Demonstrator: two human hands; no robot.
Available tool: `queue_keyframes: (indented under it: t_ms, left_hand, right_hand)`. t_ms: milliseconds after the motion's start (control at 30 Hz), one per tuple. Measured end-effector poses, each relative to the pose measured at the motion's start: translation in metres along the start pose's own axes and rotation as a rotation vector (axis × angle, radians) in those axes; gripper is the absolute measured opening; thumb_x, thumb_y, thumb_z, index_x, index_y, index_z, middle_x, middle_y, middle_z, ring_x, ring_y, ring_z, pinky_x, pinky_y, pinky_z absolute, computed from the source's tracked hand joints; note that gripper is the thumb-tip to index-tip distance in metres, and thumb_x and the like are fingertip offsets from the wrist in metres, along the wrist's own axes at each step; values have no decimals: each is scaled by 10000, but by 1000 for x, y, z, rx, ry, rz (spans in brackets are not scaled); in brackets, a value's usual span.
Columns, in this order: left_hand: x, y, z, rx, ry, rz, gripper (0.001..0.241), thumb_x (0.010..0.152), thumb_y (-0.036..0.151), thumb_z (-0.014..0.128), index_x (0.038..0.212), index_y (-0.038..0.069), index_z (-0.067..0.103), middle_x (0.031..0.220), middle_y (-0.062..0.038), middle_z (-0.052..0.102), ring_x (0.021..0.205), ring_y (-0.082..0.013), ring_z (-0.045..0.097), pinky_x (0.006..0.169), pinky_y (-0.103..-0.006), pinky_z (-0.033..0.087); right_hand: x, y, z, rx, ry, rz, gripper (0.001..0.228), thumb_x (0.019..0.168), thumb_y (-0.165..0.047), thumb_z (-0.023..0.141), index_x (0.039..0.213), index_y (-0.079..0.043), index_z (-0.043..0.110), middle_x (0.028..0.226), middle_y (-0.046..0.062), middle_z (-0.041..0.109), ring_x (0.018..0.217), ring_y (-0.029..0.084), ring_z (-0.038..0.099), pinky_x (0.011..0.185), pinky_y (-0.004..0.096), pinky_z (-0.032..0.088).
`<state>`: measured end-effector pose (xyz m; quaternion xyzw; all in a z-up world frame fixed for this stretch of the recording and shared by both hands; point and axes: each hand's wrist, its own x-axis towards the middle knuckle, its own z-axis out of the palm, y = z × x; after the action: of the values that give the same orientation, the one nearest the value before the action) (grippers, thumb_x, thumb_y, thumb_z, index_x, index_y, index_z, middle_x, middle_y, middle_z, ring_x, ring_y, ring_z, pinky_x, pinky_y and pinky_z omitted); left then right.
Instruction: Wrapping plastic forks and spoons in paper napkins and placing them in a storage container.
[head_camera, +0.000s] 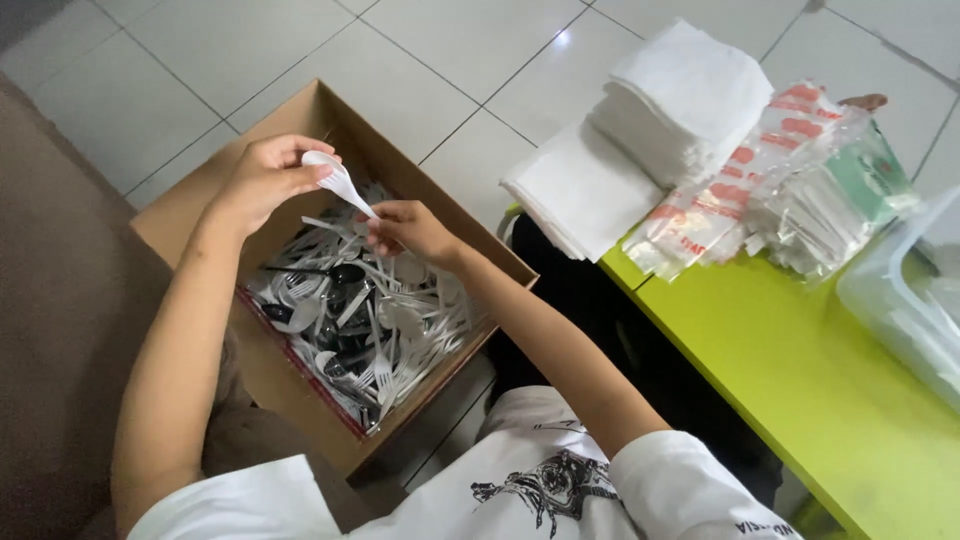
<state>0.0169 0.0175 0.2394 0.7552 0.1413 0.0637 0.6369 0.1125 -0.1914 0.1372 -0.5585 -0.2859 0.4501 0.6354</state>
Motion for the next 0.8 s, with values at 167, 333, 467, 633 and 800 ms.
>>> queue_keyframes:
  t_ms: [167,333,467,633,800]
  left_hand:
    - [8,0,35,-97,184,207,339,936,133,782,1258,59,706,1021,-33,721,938,-61,677,828,-228,609]
    - [-40,72,126,306,108,585,164,967,138,735,1120,157,790,1029,-50,774,1014,-200,730,903,-300,550]
    - [-79,75,199,214,-163,810,212,916,-16,712,1083,94,780,999,-98,802,959,-245,767,858,-346,611]
    - [-84,80,243,334,-468,971,298,1019,204,638,1300,114,680,1179,-122,755,1063,-292,735,906,-407,612]
    - [6,47,284,529,-327,913,377,1092,337,465,1346,139,660,1316,-121,701,1205,-318,670,1010,-468,546]
  right_hand:
    - [-15,-9,6,-44,261,-216,243,1030,-265,645,1145,-77,747,677,81,647,543,127,622,431,253,495]
    - [-130,-45,-17,-145,343,-336,387,1070,-338,565,1341,-80,663,1027,130,663,866,155,602,711,359,519]
    - [-254,-41,-45,-376,379,-316,317,1035,-161,569,1298,-31,688,1129,147,729,998,207,660,863,441,572]
    - [-347,30,-101,-480,543,-209,310,1014,-197,597,1248,-49,736,1073,117,754,919,167,672,797,410,590]
    - [-367,10,-115,-264,796,-365,298,1024,-207,577,1131,17,743,606,23,524,547,64,478,557,213,443]
